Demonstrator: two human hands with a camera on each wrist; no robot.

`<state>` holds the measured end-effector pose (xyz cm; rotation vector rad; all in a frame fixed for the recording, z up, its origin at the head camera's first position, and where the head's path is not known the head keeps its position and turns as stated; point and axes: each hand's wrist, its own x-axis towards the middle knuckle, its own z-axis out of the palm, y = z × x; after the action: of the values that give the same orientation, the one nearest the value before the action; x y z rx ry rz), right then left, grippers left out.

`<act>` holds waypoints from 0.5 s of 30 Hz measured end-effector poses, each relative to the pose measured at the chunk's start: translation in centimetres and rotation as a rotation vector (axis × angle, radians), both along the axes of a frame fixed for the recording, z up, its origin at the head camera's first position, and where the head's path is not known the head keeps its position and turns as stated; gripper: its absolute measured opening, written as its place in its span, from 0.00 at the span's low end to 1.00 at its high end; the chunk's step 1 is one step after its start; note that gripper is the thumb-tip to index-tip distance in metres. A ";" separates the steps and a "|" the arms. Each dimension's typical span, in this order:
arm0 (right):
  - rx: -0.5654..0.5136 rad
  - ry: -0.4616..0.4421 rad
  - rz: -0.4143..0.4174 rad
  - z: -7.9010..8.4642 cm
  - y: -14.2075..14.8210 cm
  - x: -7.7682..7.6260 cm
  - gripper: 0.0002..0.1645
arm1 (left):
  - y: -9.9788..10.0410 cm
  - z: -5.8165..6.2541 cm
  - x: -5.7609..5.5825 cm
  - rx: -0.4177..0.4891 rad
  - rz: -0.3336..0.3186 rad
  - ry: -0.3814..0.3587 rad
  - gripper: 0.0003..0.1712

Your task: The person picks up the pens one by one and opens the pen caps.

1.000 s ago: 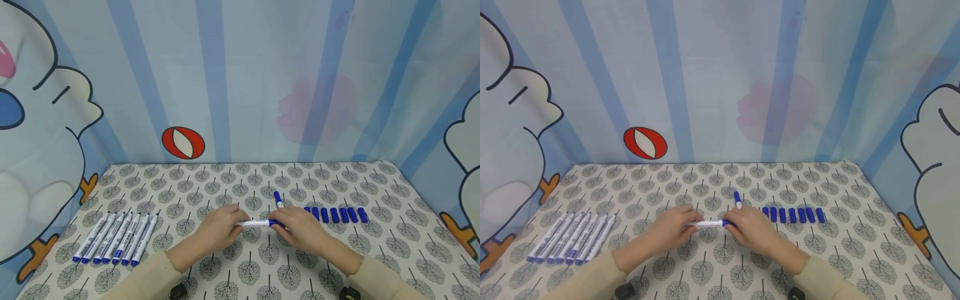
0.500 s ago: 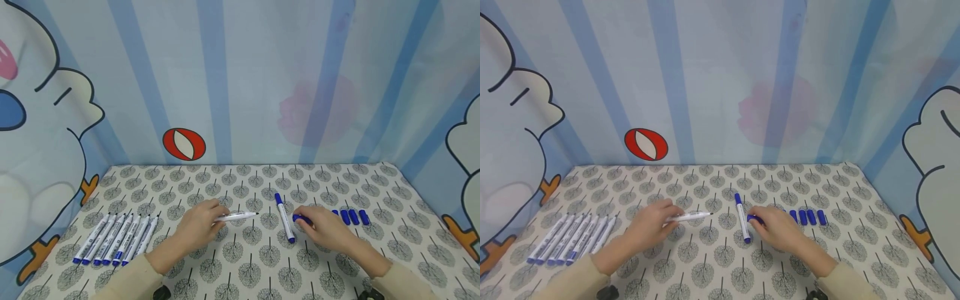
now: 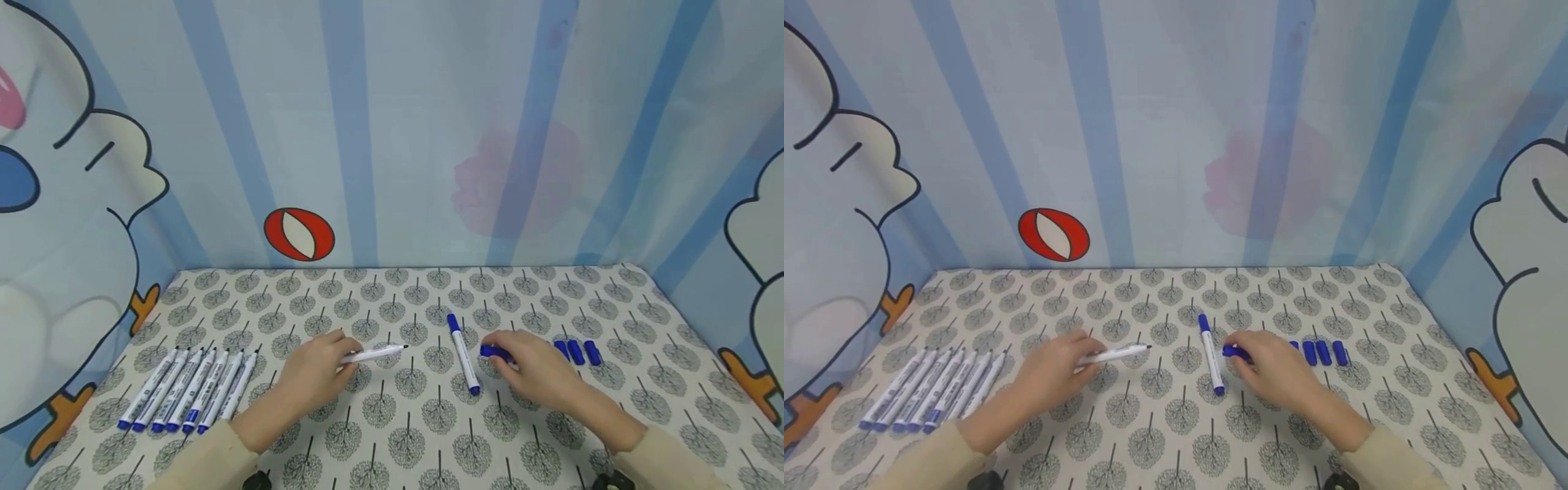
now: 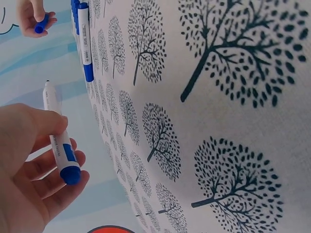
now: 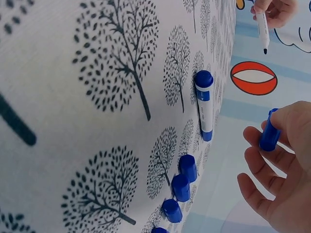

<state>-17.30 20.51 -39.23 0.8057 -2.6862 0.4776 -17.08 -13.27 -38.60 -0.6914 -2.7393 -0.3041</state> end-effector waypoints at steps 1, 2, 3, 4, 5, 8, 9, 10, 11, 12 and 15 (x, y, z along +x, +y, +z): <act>-0.001 0.005 0.002 0.0 0.0 0.0 0.14 | -0.1 -0.1 0.0 -0.002 0.003 0.002 0.11; -0.002 0.009 0.003 -0.1 0.1 0.0 0.14 | -0.2 -0.1 0.1 -0.003 0.007 0.001 0.11; -0.002 0.012 0.004 -0.1 0.1 0.0 0.14 | -0.2 -0.2 0.1 -0.002 0.011 0.000 0.10; -0.002 0.016 0.004 -0.1 0.2 0.0 0.14 | -0.3 -0.3 0.1 -0.001 0.013 0.000 0.10; 0.001 0.019 0.004 -0.1 0.3 0.0 0.14 | -0.3 -0.3 0.0 0.001 0.016 -0.002 0.10; 0.004 0.014 0.000 -0.1 0.4 0.0 0.14 | -0.5 -0.5 0.0 0.008 0.024 -0.015 0.09; 0.005 0.014 -0.002 -0.1 0.5 0.0 0.15 | -0.6 -0.6 0.1 0.008 0.028 -0.019 0.09; 0.005 0.013 -0.002 -0.1 0.5 0.0 0.15 | -0.7 -0.6 0.1 0.006 0.032 -0.024 0.09; 0.002 0.008 -0.001 -0.1 0.6 0.0 0.15 | -0.8 -0.7 0.1 0.006 0.039 -0.030 0.09; -0.002 0.006 0.001 -0.1 0.6 0.0 0.14 | -0.9 -0.7 0.1 0.007 0.047 -0.037 0.10; -0.013 0.003 0.005 -0.1 0.8 0.0 0.14 | -1.2 -0.7 0.3 0.012 0.078 -0.056 0.11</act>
<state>-17.26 21.32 -39.28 0.8086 -2.6757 0.4943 -16.81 -14.49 -39.32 -0.5790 -2.8068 -0.3272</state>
